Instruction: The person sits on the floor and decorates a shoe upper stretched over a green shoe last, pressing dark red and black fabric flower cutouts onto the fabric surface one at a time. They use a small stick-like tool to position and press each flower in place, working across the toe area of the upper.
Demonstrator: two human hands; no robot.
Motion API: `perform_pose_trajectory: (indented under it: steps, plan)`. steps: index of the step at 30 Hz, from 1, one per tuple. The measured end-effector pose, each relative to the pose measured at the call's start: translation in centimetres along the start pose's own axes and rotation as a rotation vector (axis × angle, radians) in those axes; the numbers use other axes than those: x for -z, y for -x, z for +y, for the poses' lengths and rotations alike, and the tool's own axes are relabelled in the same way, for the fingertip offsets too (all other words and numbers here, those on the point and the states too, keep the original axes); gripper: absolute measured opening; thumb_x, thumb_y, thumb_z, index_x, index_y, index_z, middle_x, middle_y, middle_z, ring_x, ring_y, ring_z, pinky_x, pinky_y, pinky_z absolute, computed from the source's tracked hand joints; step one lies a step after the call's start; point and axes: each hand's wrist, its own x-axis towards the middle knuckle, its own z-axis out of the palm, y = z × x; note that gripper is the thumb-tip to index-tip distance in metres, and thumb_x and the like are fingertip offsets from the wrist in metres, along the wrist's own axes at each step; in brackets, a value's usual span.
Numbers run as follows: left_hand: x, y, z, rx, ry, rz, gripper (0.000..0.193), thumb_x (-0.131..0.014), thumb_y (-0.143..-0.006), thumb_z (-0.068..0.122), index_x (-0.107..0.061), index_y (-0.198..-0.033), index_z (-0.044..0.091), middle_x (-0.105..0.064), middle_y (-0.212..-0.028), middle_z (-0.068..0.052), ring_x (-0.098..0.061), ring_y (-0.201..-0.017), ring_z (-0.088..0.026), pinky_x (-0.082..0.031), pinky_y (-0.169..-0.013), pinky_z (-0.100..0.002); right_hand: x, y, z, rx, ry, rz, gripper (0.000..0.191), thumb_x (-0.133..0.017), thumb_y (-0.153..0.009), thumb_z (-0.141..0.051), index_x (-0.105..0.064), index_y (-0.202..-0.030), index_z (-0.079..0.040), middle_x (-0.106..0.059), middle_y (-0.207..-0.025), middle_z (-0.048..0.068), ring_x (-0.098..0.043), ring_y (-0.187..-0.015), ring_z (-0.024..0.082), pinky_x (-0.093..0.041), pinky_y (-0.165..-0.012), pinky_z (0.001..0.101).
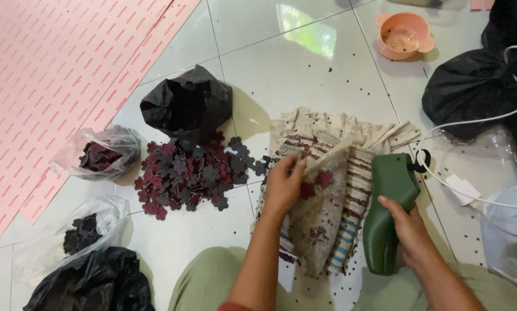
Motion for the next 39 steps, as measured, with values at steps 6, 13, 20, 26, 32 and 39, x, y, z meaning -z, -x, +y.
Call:
perform_pose_trajectory:
  steps: [6,13,20,26,32,39]
  plan:
    - [-1.3,2.1,-4.9,-0.095,0.710,0.127,0.018,-0.050,-0.108,0.013,-0.054,-0.123,0.005,-0.072,-0.115,-0.009,-0.068,-0.107,-0.017,-0.055,-0.094,-0.031,0.3,-0.7,0.4,0.086,0.024,-0.019,0.074,-0.072,-0.082,-0.041,-0.049,-0.143,-0.006,-0.064,-0.119,0.010,-0.063,-0.103,0.021,-0.052,-0.088,0.0380]
    - [-3.2,4.3,-6.0,-0.300,0.771,0.280,0.015,-0.052,-0.105,0.001,-0.047,-0.118,0.006,-0.066,-0.125,-0.015,-0.064,-0.121,-0.020,-0.051,-0.108,-0.035,0.4,-0.5,0.5,0.076,0.023,-0.024,0.070,-0.072,-0.083,-0.039,-0.050,-0.143,-0.008,-0.063,-0.116,0.008,-0.062,-0.100,0.020,-0.051,-0.086,0.0376]
    - [-4.0,4.1,-5.9,-0.307,0.798,0.265,0.015,-0.053,-0.105,-0.003,-0.046,-0.115,0.005,-0.067,-0.122,-0.015,-0.064,-0.118,-0.020,-0.052,-0.109,-0.037,0.4,-0.4,0.0,-0.050,0.083,0.013,0.078,-0.070,-0.083,-0.040,-0.040,-0.149,-0.012,-0.061,-0.121,0.013,-0.061,-0.108,0.026,-0.051,-0.090,0.0428]
    - [-4.0,4.6,-5.5,-0.258,0.694,0.268,0.012,-0.052,-0.106,0.000,-0.045,-0.113,0.007,-0.069,-0.121,-0.015,-0.064,-0.117,-0.019,-0.051,-0.101,-0.034,0.4,-0.5,0.2,0.021,0.087,0.004,0.082,-0.071,-0.082,-0.042,-0.040,-0.150,-0.007,-0.060,-0.127,0.015,-0.059,-0.114,0.026,-0.047,-0.096,0.0417]
    - [-4.2,4.5,-5.3,-0.293,0.704,0.276,0.012,-0.051,-0.105,0.000,-0.046,-0.112,0.008,-0.068,-0.121,-0.013,-0.066,-0.115,-0.019,-0.054,-0.102,-0.033,0.4,-0.2,-0.1,-0.014,0.097,0.007,0.082,-0.070,-0.081,-0.042,-0.040,-0.150,-0.011,-0.059,-0.126,0.013,-0.058,-0.112,0.026,-0.047,-0.095,0.0427]
    - [-4.1,5.5,-4.1,-0.272,0.375,0.271,0.009,-0.055,-0.105,0.001,-0.053,-0.112,0.006,-0.073,-0.117,-0.009,-0.070,-0.102,-0.016,-0.057,-0.089,-0.030,0.6,-0.4,0.3,0.003,0.093,-0.011,0.080,-0.070,-0.082,-0.043,-0.042,-0.149,-0.008,-0.061,-0.122,0.014,-0.060,-0.111,0.026,-0.048,-0.093,0.0422]
